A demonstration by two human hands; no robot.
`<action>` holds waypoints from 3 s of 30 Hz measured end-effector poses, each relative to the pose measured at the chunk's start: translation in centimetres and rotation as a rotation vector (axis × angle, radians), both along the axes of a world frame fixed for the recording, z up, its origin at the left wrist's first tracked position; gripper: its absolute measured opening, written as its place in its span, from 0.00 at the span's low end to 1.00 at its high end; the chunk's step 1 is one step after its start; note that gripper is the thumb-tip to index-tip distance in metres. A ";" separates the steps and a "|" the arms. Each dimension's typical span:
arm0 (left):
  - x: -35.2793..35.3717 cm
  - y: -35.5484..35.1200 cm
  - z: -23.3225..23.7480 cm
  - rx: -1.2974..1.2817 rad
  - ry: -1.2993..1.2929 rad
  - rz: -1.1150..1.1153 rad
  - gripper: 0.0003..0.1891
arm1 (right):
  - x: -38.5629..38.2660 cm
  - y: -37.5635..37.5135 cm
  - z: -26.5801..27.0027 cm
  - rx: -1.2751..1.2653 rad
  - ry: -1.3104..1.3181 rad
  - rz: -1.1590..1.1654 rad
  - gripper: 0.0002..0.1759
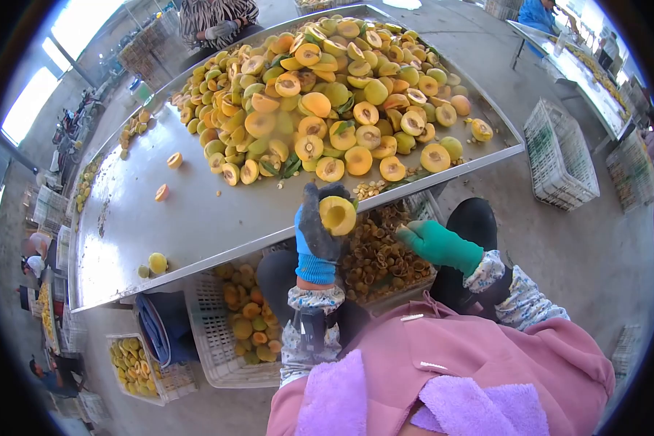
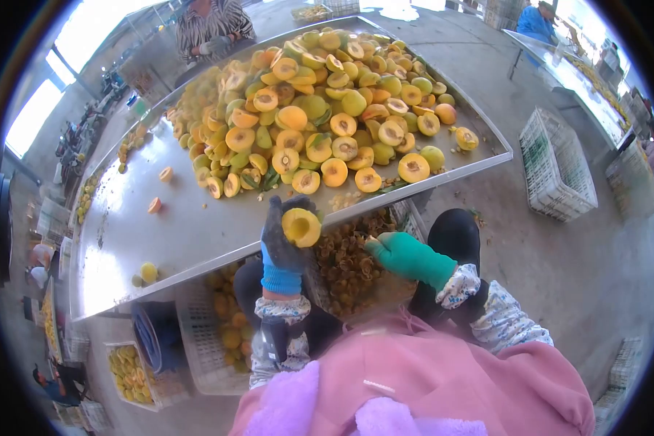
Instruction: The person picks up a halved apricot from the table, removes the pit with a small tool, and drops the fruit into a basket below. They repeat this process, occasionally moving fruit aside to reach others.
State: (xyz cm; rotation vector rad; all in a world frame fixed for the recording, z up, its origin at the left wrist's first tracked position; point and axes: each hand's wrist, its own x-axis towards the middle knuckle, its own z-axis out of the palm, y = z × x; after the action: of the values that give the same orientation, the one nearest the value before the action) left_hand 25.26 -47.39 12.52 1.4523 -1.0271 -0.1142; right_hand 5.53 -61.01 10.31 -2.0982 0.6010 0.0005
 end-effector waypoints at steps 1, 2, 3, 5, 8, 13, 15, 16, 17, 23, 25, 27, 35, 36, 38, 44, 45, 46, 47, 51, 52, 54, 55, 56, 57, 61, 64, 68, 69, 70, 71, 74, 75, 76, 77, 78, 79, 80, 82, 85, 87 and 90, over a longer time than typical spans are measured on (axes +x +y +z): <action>0.1 1.0 1.3 0.070 0.021 0.038 0.10 | -0.4 0.2 0.3 0.000 -0.009 -0.005 0.26; 1.6 2.4 0.2 0.059 -0.005 0.075 0.13 | -1.0 0.4 0.9 0.160 -0.036 -0.031 0.26; 1.4 4.5 2.8 0.058 -0.100 0.165 0.14 | -1.4 0.6 1.1 0.321 -0.063 -0.054 0.27; 4.6 9.1 2.5 0.004 0.601 0.213 0.16 | -2.2 0.3 -0.1 0.378 -0.035 -0.094 0.26; 6.3 11.4 2.3 0.245 0.017 0.679 0.18 | -2.2 0.4 -1.3 0.539 0.003 -0.198 0.26; 4.8 3.8 2.2 0.468 -0.060 0.410 0.23 | -0.8 0.8 -0.6 0.726 -0.003 -0.251 0.25; 2.4 -0.2 3.5 0.344 0.056 0.235 0.24 | -0.7 0.8 -0.9 0.718 -0.028 -0.208 0.25; 0.6 -1.3 6.0 0.293 0.056 0.173 0.25 | -1.2 0.6 -1.8 0.655 -0.075 -0.145 0.23; -1.3 -1.7 8.9 0.200 0.020 0.085 0.27 | -1.7 0.4 -2.3 0.645 -0.068 -0.156 0.23; -6.1 -3.2 28.5 -0.649 -0.158 0.013 0.43 | -3.7 -0.8 -3.7 0.706 -0.043 -0.307 0.22; -5.0 -1.1 29.9 -0.505 -0.563 -0.208 0.43 | -3.7 -0.4 -4.8 0.687 -0.053 -0.247 0.21; -5.1 0.1 31.1 -0.460 -0.707 -0.223 0.42 | -3.1 -0.1 -4.4 0.712 -0.055 -0.314 0.20; -9.2 6.5 35.2 -0.508 -0.995 -0.089 0.41 | 0.6 -6.1 -9.3 0.704 -0.049 -0.223 0.18; -9.4 6.6 35.4 -0.478 -1.020 -0.066 0.41 | 0.7 -5.2 -9.4 0.683 -0.019 -0.184 0.21; -9.5 6.5 35.8 -0.416 -1.064 -0.027 0.41 | -3.4 -2.5 -10.0 0.671 0.031 -0.242 0.27; -10.3 6.9 36.6 -0.275 -1.249 0.050 0.40 | -4.8 0.0 -6.7 0.769 -0.013 -0.315 0.22; -10.4 6.9 36.8 -0.262 -1.281 0.061 0.40 | -4.7 0.3 -7.3 0.772 -0.029 -0.325 0.22; -10.5 7.0 37.0 -0.254 -1.310 0.074 0.40 | -4.5 0.0 -7.5 0.734 -0.021 -0.328 0.22; -10.5 7.2 37.4 -0.247 -1.344 0.090 0.40 | -4.7 -0.1 -7.7 0.702 -0.005 -0.329 0.22; -9.8 7.3 39.5 -0.170 -1.527 0.190 0.39 | -4.5 1.1 -5.1 0.841 -0.115 -0.317 0.21; -9.4 7.2 39.6 -0.169 -1.600 0.232 0.39 | -4.2 0.9 -6.4 0.760 -0.105 -0.271 0.19; -7.3 6.9 38.5 -0.179 -1.714 0.342 0.39 | -5.0 0.3 -6.0 0.670 -0.095 -0.240 0.18; -5.0 6.2 37.0 -0.122 -1.697 0.395 0.39 | -5.2 0.6 -4.4 0.620 -0.101 -0.186 0.18; -4.3 3.5 33.2 -0.347 -1.228 0.247 0.34 | -5.0 1.0 -3.8 0.577 -0.102 -0.113 0.18; -2.9 2.3 29.5 -0.240 -0.964 0.336 0.31 | -5.0 0.9 -5.6 0.696 -0.140 -0.103 0.17; 5.6 -1.2 12.3 0.397 -0.409 0.258 0.17 | -5.3 0.3 -8.0 0.713 -0.170 -0.073 0.15; 8.4 -3.3 -0.5 0.814 -0.347 0.306 0.19 | -4.8 0.0 -7.1 0.571 -0.212 -0.082 0.16; 8.3 -8.1 -5.1 1.049 -0.221 0.487 0.20 | -3.9 -0.5 -7.0 0.452 -0.114 -0.066 0.19; 7.9 -9.2 -5.3 1.052 -0.217 0.493 0.20 | -3.7 -0.6 -6.7 0.445 -0.104 -0.074 0.20; 7.5 -10.2 -5.3 1.051 -0.170 0.510 0.23 | -3.4 -0.7 -6.5 0.448 -0.103 -0.069 0.20; 7.1 -10.9 -5.3 1.052 -0.123 0.525 0.26 | -3.2 -0.6 -6.4 0.513 -0.088 -0.078 0.19; 7.7 -10.4 -5.8 0.962 -0.090 0.495 0.29 | -2.4 -0.2 -6.8 0.584 -0.111 -0.083 0.18; 7.7 -9.9 -5.8 0.856 -0.102 0.447 0.31 | -2.4 0.1 -7.0 0.576 -0.154 -0.080 0.17; 7.8 -9.0 -5.6 0.743 -0.038 0.376 0.31 | -2.0 0.0 -7.1 0.509 -0.103 -0.091 0.15; 7.8 -8.3 -5.2 0.755 -0.052 0.353 0.31 | -1.7 -0.1 -7.0 0.521 -0.111 -0.116 0.15; 7.5 -7.5 -5.0 0.630 0.032 0.246 0.30 | -1.3 -0.3 -6.5 0.567 -0.213 -0.144 0.15; 6.8 -6.6 -4.9 0.505 0.128 0.148 0.29 | -1.0 -0.7 -5.7 0.610 -0.307 -0.164 0.15; 5.4 -5.7 -2.5 0.583 -0.040 0.114 0.28 | 0.0 -1.0 -3.5 0.590 -0.361 -0.193 0.15; 2.6 -4.1 0.9 0.620 -0.110 0.034 0.27 | 2.1 -1.6 1.8 0.492 -0.388 -0.215 0.16; 0.7 -2.6 1.5 0.591 -0.181 -0.105 0.27 | 4.8 -2.8 4.8 0.109 -0.431 -0.085 0.19; -0.3 -1.8 1.9 0.542 -0.173 -0.163 0.27 | 5.6 -2.9 5.3 0.182 -0.445 -0.017 0.18; -2.5 -0.8 2.8 0.496 -0.093 -0.189 0.25 | 5.5 -2.5 3.8 0.473 -0.475 0.002 0.17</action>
State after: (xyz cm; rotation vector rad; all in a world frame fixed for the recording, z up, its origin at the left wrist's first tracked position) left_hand 22.76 -48.24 15.30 1.8133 -1.2699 -0.4686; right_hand 11.07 -63.55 14.12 -1.5624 0.2736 -0.3160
